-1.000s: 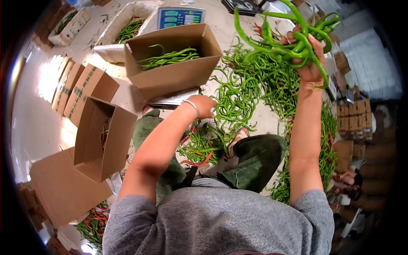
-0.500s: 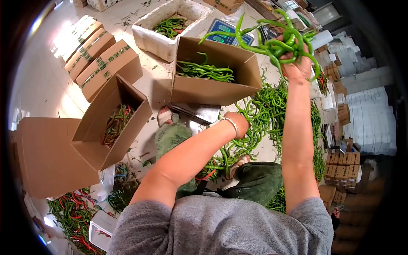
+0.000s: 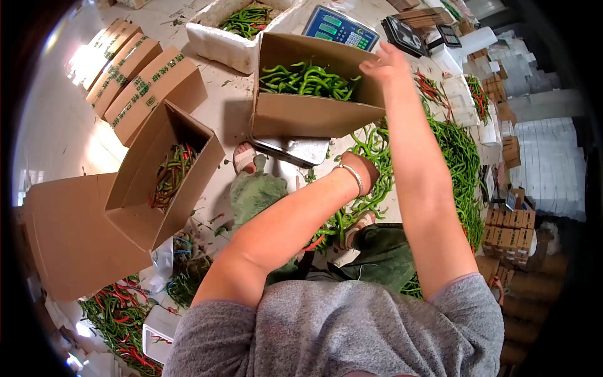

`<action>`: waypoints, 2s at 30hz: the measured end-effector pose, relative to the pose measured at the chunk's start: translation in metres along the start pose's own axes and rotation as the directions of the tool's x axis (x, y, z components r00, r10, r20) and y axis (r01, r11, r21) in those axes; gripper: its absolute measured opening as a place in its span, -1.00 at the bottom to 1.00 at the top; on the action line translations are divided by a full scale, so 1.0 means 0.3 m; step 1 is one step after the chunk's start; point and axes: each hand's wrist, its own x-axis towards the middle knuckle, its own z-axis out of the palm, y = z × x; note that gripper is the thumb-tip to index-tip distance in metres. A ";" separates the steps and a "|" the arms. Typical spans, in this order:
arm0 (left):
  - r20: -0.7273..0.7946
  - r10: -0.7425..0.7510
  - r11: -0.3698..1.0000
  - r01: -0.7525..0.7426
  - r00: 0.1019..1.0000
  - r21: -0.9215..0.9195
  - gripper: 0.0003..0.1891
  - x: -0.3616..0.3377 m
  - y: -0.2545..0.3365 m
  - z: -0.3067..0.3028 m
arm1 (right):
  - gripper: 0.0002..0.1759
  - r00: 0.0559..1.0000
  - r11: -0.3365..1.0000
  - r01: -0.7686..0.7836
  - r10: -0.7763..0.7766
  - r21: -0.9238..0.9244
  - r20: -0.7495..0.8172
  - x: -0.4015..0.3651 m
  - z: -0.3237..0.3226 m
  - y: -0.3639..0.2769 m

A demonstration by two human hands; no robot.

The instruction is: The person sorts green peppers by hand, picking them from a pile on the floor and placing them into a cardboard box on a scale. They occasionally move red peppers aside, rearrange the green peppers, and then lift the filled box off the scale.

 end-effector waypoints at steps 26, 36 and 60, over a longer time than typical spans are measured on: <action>0.009 0.015 0.997 -0.016 1.000 0.081 -0.75 0.195 0.026 0.002 | -0.83 0.959 0.737 -0.200 0.011 -0.645 -0.284 0.169 -1.982 0.363; 0.267 -0.053 0.996 0.070 0.962 -0.057 -0.56 0.371 0.065 0.083 | -0.65 0.885 -0.270 0.259 -0.318 -0.927 0.340 0.403 -2.051 0.621; 0.383 -0.076 0.803 0.285 0.921 -0.524 -0.69 0.495 0.192 0.337 | -0.69 0.925 -0.154 0.246 -0.257 -0.957 0.279 0.385 -2.148 0.785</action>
